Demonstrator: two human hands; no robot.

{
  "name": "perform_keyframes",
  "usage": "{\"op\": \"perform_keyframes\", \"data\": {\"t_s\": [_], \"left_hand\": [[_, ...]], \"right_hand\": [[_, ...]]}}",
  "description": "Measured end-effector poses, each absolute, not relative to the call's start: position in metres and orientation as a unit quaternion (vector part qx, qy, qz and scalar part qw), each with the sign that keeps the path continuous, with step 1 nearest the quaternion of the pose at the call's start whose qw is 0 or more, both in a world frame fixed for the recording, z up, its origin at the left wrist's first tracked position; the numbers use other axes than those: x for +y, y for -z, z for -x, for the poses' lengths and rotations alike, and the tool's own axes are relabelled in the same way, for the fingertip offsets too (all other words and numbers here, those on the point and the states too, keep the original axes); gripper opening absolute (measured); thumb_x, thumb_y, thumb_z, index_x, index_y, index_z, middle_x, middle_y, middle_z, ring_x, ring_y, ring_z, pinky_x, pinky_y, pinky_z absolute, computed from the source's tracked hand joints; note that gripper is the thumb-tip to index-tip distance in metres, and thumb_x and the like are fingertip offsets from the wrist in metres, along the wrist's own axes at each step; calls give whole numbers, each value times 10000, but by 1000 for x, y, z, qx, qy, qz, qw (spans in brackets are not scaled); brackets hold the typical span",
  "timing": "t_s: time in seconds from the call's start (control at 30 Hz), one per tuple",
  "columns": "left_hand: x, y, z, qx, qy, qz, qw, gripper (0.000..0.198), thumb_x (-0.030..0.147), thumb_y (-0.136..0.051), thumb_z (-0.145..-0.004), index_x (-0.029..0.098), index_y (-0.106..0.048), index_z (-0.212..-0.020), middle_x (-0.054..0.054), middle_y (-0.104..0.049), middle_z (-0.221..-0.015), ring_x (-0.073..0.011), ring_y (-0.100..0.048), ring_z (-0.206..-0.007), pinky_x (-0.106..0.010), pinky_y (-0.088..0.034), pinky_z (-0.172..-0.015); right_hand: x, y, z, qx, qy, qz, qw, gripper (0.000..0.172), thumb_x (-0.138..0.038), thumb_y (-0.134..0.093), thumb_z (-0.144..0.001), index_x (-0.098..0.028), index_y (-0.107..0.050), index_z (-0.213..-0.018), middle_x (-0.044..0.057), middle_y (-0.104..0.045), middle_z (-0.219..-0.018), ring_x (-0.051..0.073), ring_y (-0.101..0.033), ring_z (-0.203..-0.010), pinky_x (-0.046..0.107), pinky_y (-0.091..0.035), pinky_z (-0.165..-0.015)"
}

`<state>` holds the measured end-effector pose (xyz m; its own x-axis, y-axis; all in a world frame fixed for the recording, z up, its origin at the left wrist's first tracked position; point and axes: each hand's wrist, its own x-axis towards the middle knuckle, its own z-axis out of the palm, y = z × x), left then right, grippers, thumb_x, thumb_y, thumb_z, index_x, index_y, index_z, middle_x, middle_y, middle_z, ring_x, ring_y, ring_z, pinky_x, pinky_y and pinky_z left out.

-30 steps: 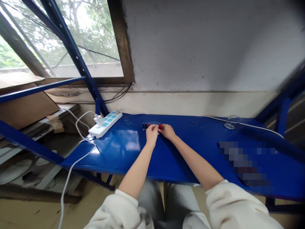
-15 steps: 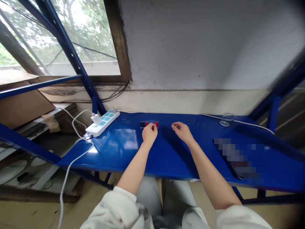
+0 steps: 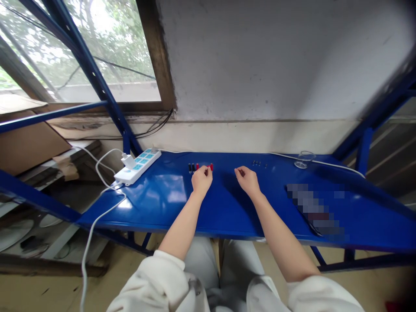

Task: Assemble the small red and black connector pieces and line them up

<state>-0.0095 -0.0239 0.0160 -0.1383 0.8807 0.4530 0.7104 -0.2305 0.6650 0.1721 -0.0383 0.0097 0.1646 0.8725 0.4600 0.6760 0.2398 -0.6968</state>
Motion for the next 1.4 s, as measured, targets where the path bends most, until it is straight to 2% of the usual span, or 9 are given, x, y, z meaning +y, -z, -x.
{"op": "perform_keyframes", "data": {"t_s": [0.33,0.57,0.7,0.83,0.93,1.03,1.2,1.3,1.4], "left_hand": [[-23,-15,11,617,-422,-658,87,276,344,-398,-820,196,-569,-663,-17,-576,-601,-136,-513,-569,-224,-276,-528],[-20,-13,12,634,-422,-643,83,274,355,-398,-832,202,-588,-706,-16,-612,-647,-143,-560,-626,-225,-327,-554],[-21,-14,12,634,-437,-633,82,270,362,-384,-849,210,-584,-945,-33,-634,-729,-162,-585,-686,-243,-380,-608],[-24,-15,5,607,-413,-677,58,416,340,-353,-866,243,-386,-1269,-65,-621,-900,-184,-587,-821,-261,-414,-671],[-23,-12,-1,604,-353,-713,37,489,359,-316,-874,295,-243,-1353,-89,-579,-978,-200,-583,-819,-272,-421,-651],[-17,-8,-4,611,-312,-727,26,479,375,-294,-877,313,-250,-1350,-102,-554,-988,-212,-579,-807,-287,-423,-645],[-6,0,-2,602,-329,-726,46,364,268,-284,-884,252,-494,-1181,-105,-577,-1007,-212,-573,-842,-293,-419,-679],[-2,4,1,598,-376,-701,102,298,209,-324,-865,221,-572,-1030,-80,-624,-902,-185,-584,-770,-275,-419,-655],[1,6,2,557,-449,-672,192,241,195,-366,-848,193,-584,-951,-47,-638,-759,-147,-580,-676,-255,-427,-643]], "right_hand": [[-38,-7,-171,-656,-89,602,447,282,-395,-418,-793,-191,-602,-731,39,-606,-626,159,-547,-569,256,-364,-549],[-37,-6,-171,-658,-82,604,442,256,-372,-422,-795,-195,-595,-731,33,-609,-639,158,-549,-584,251,-358,-552],[-39,-7,-170,-660,-82,602,442,266,-379,-414,-801,-196,-589,-721,30,-598,-620,150,-534,-555,246,-350,-530],[-39,-8,-170,-664,-80,597,443,284,-393,-408,-803,-192,-587,-713,32,-588,-605,146,-521,-531,248,-345,-515],[-40,-8,-169,-665,-82,595,444,275,-390,-410,-803,-195,-583,-715,30,-590,-611,145,-517,-526,249,-347,-519],[-40,-8,-169,-667,-91,594,441,268,-384,-406,-805,-199,-579,-718,29,-592,-618,146,-518,-529,248,-347,-517],[-41,-8,-167,-669,-95,596,434,262,-380,-407,-805,-202,-576,-713,26,-590,-614,147,-519,-536,249,-343,-516],[-41,-8,-166,-671,-96,593,435,256,-379,-412,-804,-204,-575,-712,27,-593,-622,150,-524,-546,252,-348,-527],[-40,-8,-166,-665,-102,593,441,258,-395,-415,-804,-207,-571,-720,30,-594,-628,162,-535,-569,259,-360,-550]]}}
